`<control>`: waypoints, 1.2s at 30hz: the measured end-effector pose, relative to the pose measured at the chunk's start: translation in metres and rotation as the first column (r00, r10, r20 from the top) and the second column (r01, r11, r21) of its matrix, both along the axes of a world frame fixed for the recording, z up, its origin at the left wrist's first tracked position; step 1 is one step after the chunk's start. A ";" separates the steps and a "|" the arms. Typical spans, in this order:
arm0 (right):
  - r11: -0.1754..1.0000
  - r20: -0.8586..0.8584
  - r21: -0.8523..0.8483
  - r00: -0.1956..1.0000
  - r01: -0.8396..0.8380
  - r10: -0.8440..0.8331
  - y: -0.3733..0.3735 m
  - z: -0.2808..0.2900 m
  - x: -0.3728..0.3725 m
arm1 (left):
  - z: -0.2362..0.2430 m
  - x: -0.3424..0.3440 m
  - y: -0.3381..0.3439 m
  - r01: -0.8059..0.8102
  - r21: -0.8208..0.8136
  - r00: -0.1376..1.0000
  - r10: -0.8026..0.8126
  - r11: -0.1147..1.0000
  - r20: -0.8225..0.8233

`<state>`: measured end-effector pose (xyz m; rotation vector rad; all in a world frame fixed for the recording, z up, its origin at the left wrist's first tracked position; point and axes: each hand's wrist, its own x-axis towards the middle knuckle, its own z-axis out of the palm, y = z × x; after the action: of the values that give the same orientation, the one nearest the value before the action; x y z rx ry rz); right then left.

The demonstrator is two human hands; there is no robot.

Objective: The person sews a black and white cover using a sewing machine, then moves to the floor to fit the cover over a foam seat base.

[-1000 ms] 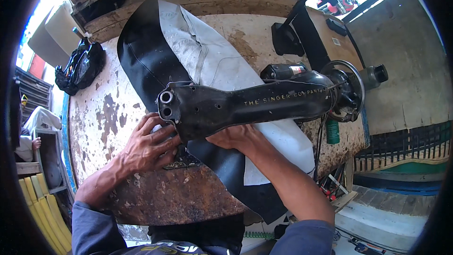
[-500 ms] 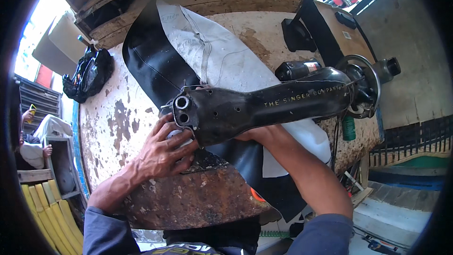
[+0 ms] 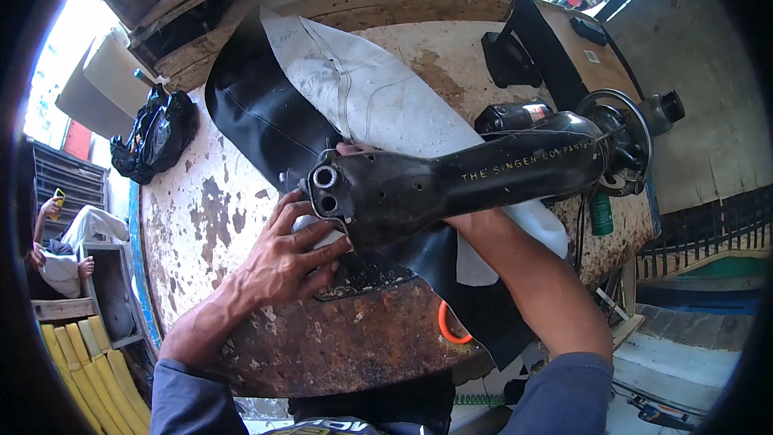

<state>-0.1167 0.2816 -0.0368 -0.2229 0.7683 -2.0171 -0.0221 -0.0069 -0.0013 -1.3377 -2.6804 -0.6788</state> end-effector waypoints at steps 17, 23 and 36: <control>0.711 -0.902 0.421 0.175 0.563 0.396 -0.005 0.040 -0.004 | 0.001 -0.057 -0.029 -0.207 0.372 0.977 0.173 0.905 0.123; 0.501 -0.480 0.709 0.860 0.496 -0.172 -0.020 0.047 0.077 | 0.005 -0.202 -0.075 -0.804 0.214 0.529 0.831 0.555 -0.170; 0.833 0.111 -0.339 0.898 0.437 -0.425 -0.054 0.036 0.053 | 0.066 -0.264 -0.090 -0.895 0.054 0.442 0.897 0.442 -0.021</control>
<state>-0.0638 0.2279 -0.0006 -0.2398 0.4476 -2.5859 -0.2862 -0.0969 0.0648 0.2453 -2.7366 -0.4942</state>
